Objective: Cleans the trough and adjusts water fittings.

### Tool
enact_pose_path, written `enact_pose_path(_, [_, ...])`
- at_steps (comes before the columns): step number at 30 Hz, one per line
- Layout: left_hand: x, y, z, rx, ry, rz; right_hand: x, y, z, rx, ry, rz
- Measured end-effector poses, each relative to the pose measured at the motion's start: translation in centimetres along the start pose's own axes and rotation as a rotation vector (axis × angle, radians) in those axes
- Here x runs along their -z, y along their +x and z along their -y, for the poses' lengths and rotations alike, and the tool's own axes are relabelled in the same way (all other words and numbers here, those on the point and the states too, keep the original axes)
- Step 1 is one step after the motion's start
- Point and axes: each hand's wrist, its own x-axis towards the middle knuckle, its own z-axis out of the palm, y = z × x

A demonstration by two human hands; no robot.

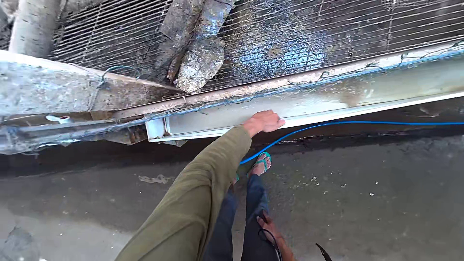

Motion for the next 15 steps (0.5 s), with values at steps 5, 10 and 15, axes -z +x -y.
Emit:
enact_pose_path(5, [-1.9,-6.5,7.8,0.326,-0.018,0.125,-0.4,-1.3,1.0,-0.015,-0.032,-0.081])
enact_pose_path(10, [-4.4,-18.7,24.4,0.743,-0.066,0.074,-1.8,-1.1,0.8,0.012,0.103,-0.143])
enact_pose_path(15, [-5.7,-23.9,30.3,0.997,-0.241,-0.297,-2.8,-2.1,1.9,-0.001,0.125,-0.258])
